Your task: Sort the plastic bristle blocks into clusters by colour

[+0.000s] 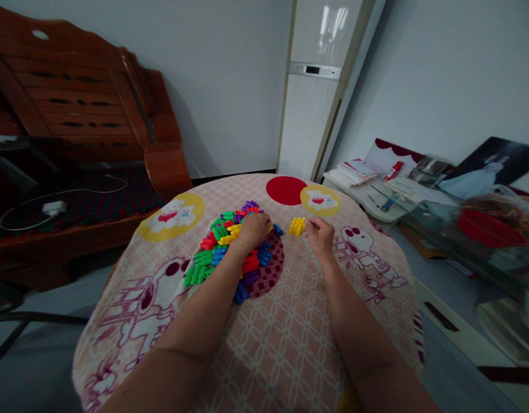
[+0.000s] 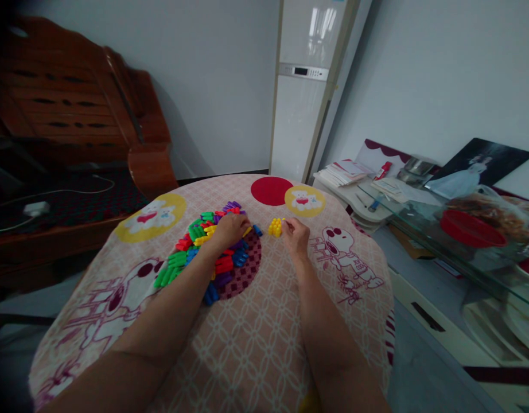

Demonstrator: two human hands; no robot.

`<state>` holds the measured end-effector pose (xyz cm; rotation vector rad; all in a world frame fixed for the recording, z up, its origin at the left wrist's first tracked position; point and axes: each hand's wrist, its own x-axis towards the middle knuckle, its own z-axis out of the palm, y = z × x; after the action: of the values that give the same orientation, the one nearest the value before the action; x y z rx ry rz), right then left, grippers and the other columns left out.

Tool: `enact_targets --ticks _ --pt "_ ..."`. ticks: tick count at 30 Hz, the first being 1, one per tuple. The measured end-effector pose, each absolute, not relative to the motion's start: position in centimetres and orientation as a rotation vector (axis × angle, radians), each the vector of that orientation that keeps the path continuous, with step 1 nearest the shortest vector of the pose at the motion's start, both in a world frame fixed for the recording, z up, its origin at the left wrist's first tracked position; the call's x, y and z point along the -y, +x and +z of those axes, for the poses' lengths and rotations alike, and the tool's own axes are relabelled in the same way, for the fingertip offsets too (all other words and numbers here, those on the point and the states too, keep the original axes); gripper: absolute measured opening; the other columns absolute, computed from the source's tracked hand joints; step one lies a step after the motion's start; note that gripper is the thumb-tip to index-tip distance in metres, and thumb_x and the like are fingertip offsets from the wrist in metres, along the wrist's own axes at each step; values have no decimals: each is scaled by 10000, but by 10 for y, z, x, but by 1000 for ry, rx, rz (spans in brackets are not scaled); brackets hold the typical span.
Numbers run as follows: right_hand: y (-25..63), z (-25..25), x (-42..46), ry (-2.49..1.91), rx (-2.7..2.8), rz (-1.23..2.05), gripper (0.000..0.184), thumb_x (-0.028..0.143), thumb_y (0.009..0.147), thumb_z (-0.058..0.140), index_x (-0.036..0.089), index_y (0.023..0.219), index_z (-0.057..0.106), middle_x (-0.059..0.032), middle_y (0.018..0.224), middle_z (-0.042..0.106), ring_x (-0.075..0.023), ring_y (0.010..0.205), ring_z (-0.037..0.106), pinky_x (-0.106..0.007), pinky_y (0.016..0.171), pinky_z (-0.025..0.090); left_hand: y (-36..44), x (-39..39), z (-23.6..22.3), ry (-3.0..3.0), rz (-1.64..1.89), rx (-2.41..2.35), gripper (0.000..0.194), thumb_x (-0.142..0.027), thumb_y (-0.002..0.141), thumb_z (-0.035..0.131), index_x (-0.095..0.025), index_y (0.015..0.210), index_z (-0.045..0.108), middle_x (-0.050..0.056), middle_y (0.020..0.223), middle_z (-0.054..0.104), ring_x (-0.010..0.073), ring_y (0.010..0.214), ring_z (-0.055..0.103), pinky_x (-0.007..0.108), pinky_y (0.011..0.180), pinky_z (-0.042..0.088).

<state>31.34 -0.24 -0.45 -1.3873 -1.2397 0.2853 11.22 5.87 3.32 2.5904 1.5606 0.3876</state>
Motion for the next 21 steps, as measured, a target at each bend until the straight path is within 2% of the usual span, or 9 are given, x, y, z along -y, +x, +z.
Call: enact_targets --ticks 5,8,12,17,21 --pt "300 3 5 -1310 1317 628 297 454 740 662 180 854 675 -30 726 702 -172 607 663 -260 533 523 112 -63 37 2218 860 -1284 243 -283 866 529 -135 899 719 70 824 739 180 752 663 266 690 496" --pt "290 5 6 -1219 1298 838 352 472 709 715 196 909 630 -13 720 708 -174 613 688 -249 509 532 118 -62 38 1887 952 -1135 179 -276 833 564 -138 791 669 19 670 685 136 597 620 237 589 502" --pt "285 11 8 -1095 1235 1004 407 456 671 768 212 929 570 -1 717 721 -186 626 713 -260 520 557 127 -53 40 1621 984 -1024 99 -218 813 600 -143 753 624 13 675 677 124 585 641 253 607 554" --pt "295 17 6 -1090 1131 917 285 405 689 721 183 837 618 1 613 685 -159 501 649 -264 482 545 131 -48 41 1559 972 -982 55 -186 805 630 -132 797 630 34 721 695 127 627 674 273 654 588" --pt "321 14 2 -1293 1026 630 265 406 687 655 160 785 670 15 538 624 -144 436 575 -247 418 475 121 -56 43 1658 1026 -1026 220 -190 785 643 -126 994 665 58 828 724 137 690 689 260 641 586"
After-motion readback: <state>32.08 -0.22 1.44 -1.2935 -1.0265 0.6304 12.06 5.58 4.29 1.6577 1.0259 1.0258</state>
